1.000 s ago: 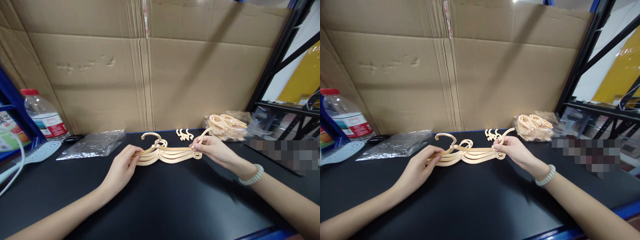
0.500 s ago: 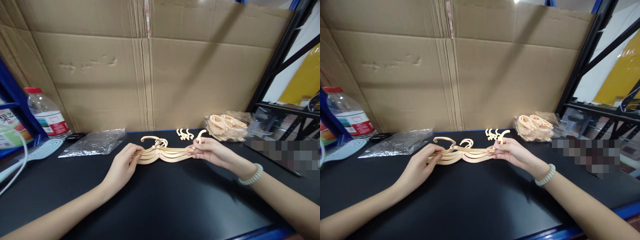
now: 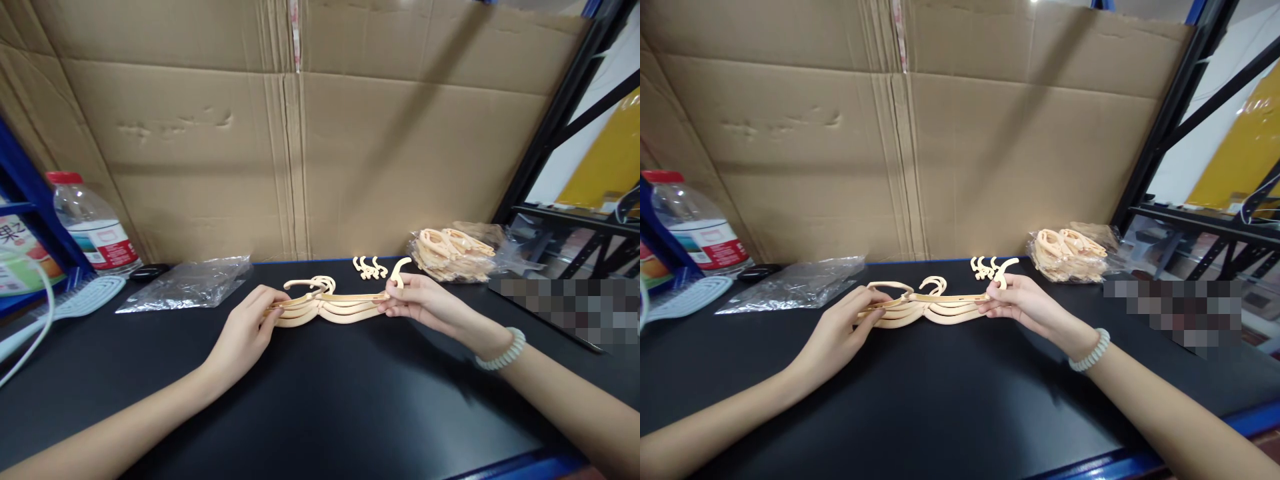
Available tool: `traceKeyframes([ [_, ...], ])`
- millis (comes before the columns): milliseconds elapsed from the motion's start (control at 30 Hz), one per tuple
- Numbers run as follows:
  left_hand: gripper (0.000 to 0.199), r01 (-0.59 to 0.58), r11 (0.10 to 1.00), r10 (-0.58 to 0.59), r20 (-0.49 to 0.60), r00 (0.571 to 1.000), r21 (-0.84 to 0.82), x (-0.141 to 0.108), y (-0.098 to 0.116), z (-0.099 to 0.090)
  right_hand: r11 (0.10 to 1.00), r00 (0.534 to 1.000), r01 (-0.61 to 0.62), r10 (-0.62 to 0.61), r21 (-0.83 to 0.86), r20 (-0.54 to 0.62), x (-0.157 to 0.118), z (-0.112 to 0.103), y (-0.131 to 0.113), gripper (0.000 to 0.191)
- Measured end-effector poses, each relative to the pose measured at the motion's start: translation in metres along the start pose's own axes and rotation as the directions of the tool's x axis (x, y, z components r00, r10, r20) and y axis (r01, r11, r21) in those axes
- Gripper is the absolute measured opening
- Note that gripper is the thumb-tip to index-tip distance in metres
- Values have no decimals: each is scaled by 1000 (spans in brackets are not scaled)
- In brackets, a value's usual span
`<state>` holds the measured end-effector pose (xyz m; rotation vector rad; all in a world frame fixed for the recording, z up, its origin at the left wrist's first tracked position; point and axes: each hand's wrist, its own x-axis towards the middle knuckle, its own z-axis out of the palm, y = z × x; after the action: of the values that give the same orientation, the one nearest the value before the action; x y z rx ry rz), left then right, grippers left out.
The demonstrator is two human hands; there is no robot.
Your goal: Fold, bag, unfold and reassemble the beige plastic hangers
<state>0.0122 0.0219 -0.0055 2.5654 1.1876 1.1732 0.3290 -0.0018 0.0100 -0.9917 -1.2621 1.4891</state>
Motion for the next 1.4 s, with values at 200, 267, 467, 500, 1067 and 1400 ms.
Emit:
traceKeyframes([
  [200,19,-11,1000,11,8,1000,-3,-1,1,0,997,996,62,-66,-49,-68,1,4,4,24],
  [267,19,-3,1000,3,14,1000,-11,-2,0,0,997,992,71,-75,-44,-102,1,7,5,26],
  [467,19,-2,1000,2,0,1000,-12,-1,0,0,997,982,72,-74,-21,-174,0,11,6,29],
  [500,19,-4,1000,4,-1,1000,-12,-1,1,0,997,981,73,-78,-29,-181,0,12,6,30],
  [1067,21,-11,1000,11,11,1000,6,-4,3,0,984,949,140,-165,-111,-268,-4,18,4,38],
  [1400,20,-21,999,21,-4,1000,49,-3,4,-1,982,955,191,-188,-8,-229,2,16,6,33],
])
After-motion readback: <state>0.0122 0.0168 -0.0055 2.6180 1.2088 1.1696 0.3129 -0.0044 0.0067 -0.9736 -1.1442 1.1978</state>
